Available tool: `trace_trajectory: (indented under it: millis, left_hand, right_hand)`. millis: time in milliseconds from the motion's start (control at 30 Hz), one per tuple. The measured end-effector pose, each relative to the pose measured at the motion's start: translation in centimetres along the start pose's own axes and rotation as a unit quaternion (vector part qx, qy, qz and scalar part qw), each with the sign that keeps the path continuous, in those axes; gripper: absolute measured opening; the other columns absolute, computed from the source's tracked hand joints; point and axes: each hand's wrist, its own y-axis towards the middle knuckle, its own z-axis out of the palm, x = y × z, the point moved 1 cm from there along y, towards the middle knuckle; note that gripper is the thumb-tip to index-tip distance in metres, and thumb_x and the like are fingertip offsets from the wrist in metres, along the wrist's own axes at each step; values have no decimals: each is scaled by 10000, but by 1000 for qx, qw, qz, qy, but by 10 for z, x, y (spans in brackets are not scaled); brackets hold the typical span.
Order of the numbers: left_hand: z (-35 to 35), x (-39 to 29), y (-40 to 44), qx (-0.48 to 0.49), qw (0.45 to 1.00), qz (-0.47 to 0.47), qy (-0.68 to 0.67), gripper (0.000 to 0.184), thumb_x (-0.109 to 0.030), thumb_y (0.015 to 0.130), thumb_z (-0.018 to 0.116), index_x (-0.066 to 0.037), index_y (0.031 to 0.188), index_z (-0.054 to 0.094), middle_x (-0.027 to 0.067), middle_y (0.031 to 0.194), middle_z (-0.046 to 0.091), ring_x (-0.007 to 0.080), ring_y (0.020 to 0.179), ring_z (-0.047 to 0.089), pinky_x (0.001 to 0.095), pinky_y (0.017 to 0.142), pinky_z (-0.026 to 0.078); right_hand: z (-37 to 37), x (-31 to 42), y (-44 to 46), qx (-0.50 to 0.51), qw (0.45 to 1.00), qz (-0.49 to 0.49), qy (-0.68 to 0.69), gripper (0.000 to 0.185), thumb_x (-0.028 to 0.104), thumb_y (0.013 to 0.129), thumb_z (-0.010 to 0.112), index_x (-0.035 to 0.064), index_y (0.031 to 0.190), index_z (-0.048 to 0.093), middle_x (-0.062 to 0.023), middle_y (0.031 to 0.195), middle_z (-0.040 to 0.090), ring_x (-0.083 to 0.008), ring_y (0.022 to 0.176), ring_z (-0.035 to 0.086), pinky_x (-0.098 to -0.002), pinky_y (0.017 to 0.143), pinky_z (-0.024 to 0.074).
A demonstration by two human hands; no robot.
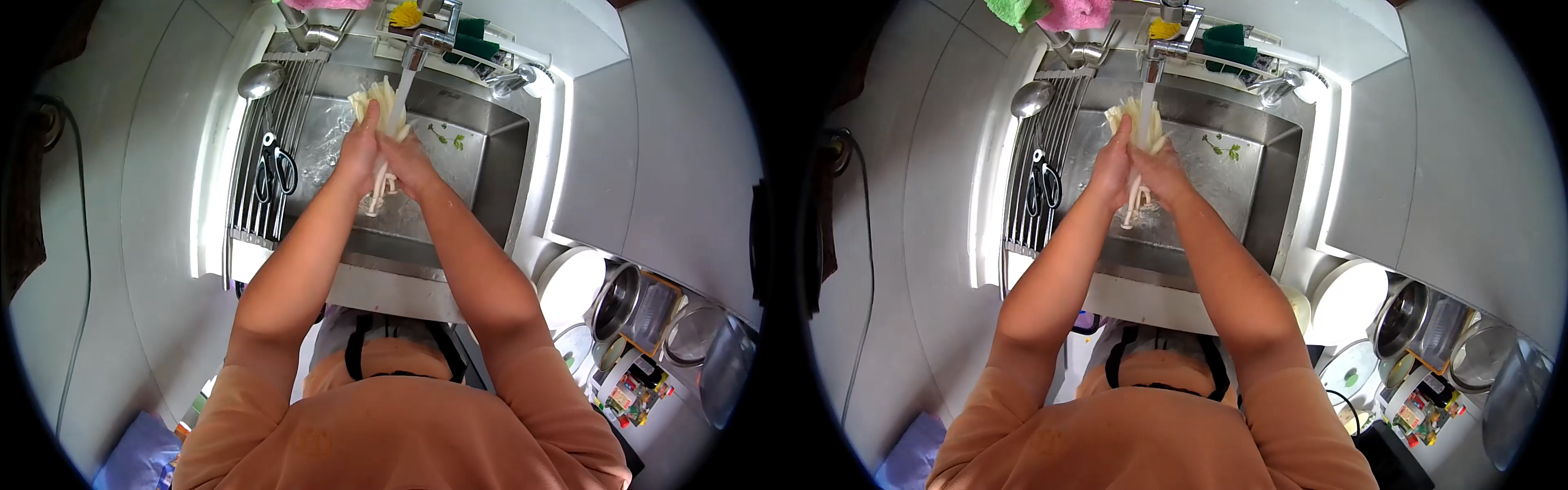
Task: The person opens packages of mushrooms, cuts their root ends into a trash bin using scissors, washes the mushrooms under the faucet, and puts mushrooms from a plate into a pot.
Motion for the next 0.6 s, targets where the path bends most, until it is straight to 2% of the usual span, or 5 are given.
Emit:
trace_trajectory:
  millis: [233,333,433,533,600]
  left_hand:
    - [10,6,-12,-1,1000,8,18,545,-428,947,477,15,1265,466,145,1167,568,238,1041,575,351,892,466]
    - [8,11,-10,52,998,4,36,593,-476,949,438,18,1276,460,145,1194,560,233,1077,560,343,914,453]
    - [13,1,-24,81,987,-4,138,741,-617,918,340,20,1277,461,137,1224,552,240,1099,554,347,936,440]
    - [10,-2,-27,134,986,-56,78,921,-743,846,225,29,1305,429,159,1292,500,259,1168,507,376,983,402]
    - [15,-12,-33,180,983,-10,21,977,-773,819,201,38,1325,400,173,1329,461,271,1215,461,390,1018,362]
  right_hand:
    - [-6,-2,-9,-1,995,-37,94,486,113,831,649,24,1261,442,-105,1107,583,-200,990,589,-334,811,510]
    - [-9,-6,-12,-46,990,-35,130,485,83,821,652,28,1260,453,-97,1119,580,-191,972,595,-326,805,511]
    - [-10,-1,-23,-10,980,25,198,432,62,820,648,27,1222,494,-85,1086,601,-178,945,603,-315,783,517]
    - [-7,-1,-23,0,981,-11,191,372,65,816,653,24,1169,542,-79,1036,623,-177,901,618,-311,754,524]
    - [-9,7,-16,-11,984,-23,177,347,62,812,655,20,1144,561,-75,1006,633,-180,863,625,-307,727,527]
